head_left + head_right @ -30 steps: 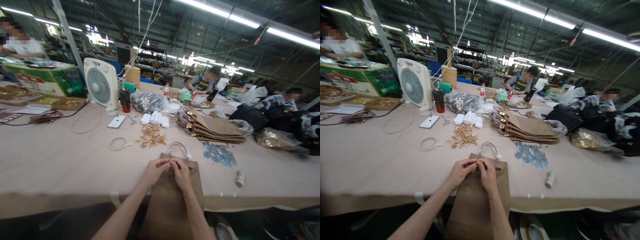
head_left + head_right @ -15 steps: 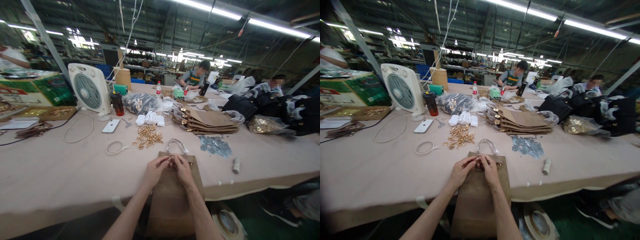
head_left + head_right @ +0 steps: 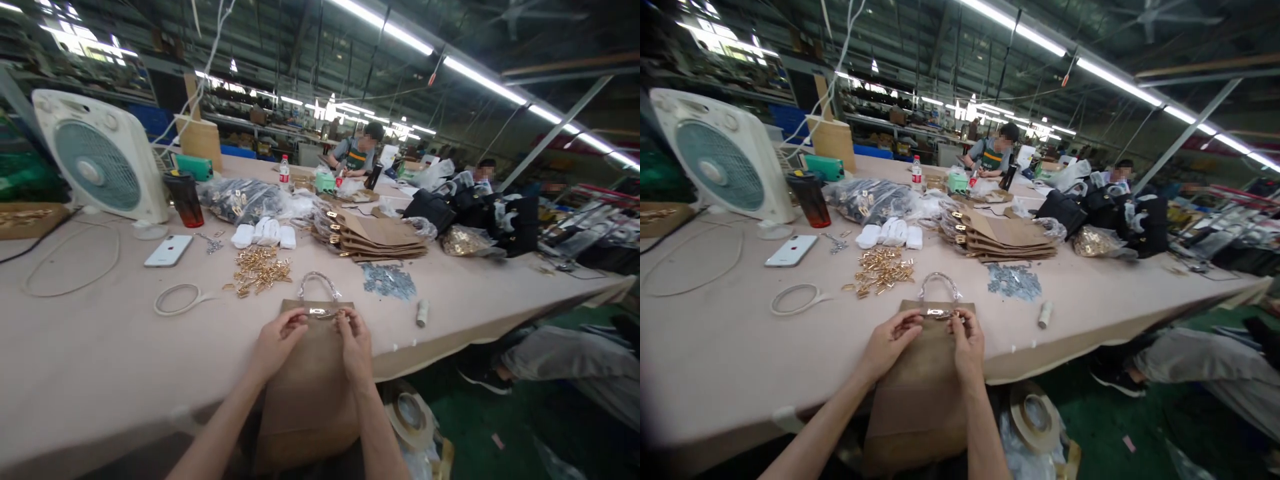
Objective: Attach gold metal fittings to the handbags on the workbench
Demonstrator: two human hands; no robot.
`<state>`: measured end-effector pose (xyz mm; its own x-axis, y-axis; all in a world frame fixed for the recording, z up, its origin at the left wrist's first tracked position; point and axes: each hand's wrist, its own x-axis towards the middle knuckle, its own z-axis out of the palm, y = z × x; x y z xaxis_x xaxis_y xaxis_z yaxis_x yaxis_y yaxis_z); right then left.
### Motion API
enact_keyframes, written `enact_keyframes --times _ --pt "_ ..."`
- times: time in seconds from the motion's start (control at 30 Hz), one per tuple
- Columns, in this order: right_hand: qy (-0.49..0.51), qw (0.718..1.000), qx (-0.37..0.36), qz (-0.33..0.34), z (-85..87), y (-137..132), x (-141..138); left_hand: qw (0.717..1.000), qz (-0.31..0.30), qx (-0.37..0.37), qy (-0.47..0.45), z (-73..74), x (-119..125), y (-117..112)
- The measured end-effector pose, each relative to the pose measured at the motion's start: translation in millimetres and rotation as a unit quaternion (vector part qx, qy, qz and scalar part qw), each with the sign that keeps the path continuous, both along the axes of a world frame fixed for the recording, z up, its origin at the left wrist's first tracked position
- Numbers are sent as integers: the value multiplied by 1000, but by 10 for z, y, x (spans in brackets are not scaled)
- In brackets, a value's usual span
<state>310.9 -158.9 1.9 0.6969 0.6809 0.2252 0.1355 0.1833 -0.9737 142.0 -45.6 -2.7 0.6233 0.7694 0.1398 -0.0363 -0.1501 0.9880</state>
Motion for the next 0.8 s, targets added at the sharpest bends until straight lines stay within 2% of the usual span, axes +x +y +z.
enact_keyframes --times 0.1,0.2,0.27,0.37,0.53,0.67,0.8 --pt "-14 999 -10 -41 -92 -172 223 990 18 134 43 9 53 -58" --pt "-18 999 5 -39 -201 -276 348 945 54 295 131 36 160 -141" --pt "-16 999 15 -34 -237 -302 367 914 87 341 199 51 246 -185" --pt "-17 1000 1 -19 -189 -256 351 896 121 332 268 59 340 -206" --pt "-116 991 -48 42 73 98 349 899 133 323 265 48 330 -186" --pt "-267 950 -127 101 261 390 419 903 163 308 251 56 281 -161" --pt "-326 913 -192 154 400 389 530 909 199 282 235 74 275 -121"
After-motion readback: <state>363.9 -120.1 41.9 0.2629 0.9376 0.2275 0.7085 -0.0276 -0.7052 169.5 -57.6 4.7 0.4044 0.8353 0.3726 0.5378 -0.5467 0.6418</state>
